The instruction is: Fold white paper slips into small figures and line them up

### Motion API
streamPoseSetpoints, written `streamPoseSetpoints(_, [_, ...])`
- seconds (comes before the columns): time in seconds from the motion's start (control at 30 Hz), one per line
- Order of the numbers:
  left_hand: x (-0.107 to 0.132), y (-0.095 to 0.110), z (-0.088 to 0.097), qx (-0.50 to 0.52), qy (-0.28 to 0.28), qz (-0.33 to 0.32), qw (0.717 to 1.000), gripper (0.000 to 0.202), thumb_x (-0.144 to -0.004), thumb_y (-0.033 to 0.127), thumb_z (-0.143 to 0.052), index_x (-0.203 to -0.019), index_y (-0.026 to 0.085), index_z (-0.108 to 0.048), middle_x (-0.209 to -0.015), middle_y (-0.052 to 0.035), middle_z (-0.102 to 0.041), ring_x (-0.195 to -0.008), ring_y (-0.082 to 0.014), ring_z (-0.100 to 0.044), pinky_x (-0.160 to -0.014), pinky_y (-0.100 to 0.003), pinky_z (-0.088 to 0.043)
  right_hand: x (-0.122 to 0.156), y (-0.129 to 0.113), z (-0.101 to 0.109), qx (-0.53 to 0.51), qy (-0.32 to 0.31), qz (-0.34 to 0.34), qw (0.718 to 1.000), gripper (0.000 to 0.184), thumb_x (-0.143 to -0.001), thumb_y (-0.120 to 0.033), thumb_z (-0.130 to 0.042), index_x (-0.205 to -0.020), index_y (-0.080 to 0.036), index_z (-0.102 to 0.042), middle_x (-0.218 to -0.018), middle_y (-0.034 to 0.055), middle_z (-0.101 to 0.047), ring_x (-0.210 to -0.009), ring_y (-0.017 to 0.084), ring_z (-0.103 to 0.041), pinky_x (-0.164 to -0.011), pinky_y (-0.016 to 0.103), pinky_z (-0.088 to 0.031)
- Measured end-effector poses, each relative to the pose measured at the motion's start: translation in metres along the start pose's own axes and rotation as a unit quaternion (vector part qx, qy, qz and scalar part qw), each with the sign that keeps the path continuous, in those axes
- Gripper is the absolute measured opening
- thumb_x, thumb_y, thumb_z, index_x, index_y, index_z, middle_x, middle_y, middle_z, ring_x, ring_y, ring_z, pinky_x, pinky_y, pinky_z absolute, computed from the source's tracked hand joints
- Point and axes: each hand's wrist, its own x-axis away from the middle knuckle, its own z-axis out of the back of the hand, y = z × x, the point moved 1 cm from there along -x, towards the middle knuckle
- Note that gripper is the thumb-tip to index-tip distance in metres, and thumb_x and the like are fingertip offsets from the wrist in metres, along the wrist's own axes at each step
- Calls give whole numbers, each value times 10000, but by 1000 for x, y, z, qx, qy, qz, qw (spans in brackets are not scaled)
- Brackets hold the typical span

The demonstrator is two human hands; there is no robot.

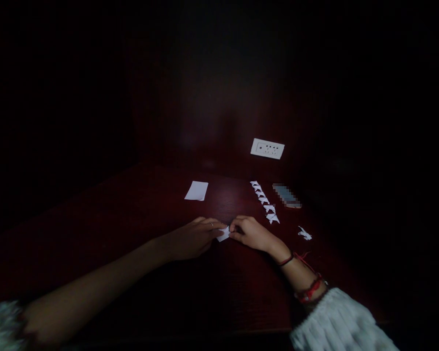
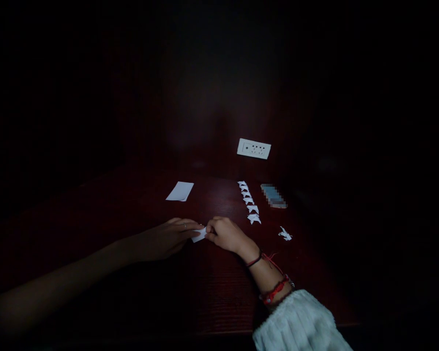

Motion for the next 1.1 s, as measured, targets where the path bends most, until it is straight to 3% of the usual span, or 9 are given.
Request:
streamPoseSetpoints(0.1, [1, -1, -2, -2, -19, -12, 1000, 419, -779, 136, -367, -1193, 177, -320, -1219, -66, -388, -1136, -186, -307, -937, -363, -204, -1, 0, -1, -11, 2, -14, 1000, 84, -710, -214, -521, -733, -140, -551, -715, 20, -523, -658, 88, -473, -612, 195, -353])
streamPoseSetpoints(0.27, [2, 3, 3, 16, -31, 1, 999, 406, -801, 192, -366, -1203, 173, -309, -1213, -68, -398, -1096, -165, -367, -902, -299, -270, -1, 3, -4, -35, -6, -29, 999, 69, -706, -192, -509, -717, -137, -549, -716, 18, -536, -639, 79, -475, -596, 185, -355])
streamPoseSetpoints(0.4, [3, 6, 6, 2, -23, -4, 1000, 387, -806, 219, -367, -1190, 195, -331, -1254, -55, -341, -1082, -178, -374, -881, -310, -285, -1, 5, -6, -58, -10, -49, 997, 68, -695, -171, -503, -725, -137, -555, -718, 16, -553, -624, 75, -478, -583, 181, -357])
streamPoseSetpoints(0.6, [4, 4, 4, 7, -31, 11, 999, 391, -816, 275, -365, -1194, 187, -325, -1180, -65, -427, -1066, -189, -381, -866, -316, -292, -2, 3, -6, -105, -10, -61, 993, 88, -697, -153, -465, -699, -134, -551, -670, 6, -560, -596, 70, -482, -562, 174, -363])
streamPoseSetpoints(0.93, [2, 3, 8, 19, -41, -8, 999, 401, -798, 203, -364, -1196, 202, -312, -1203, -47, -404, -1072, -188, -364, -865, -312, -278, -3, 0, -9, -178, 55, -76, 980, 122, -627, -92, -486, -729, -144, -529, -676, -6, -567, -589, 64, -503, -565, 168, -389])
streamPoseSetpoints(1.1, [2, -1, 4, 21, -40, -12, 999, 409, -783, 174, -370, -1188, 217, -325, -1220, -26, -388, -1069, -181, -367, -862, -308, -275, 1, -6, -4, -146, 64, -24, 987, 204, -650, -71, -465, -834, -156, -481, -671, -23, -567, -584, 59, -503, -576, 164, -388])
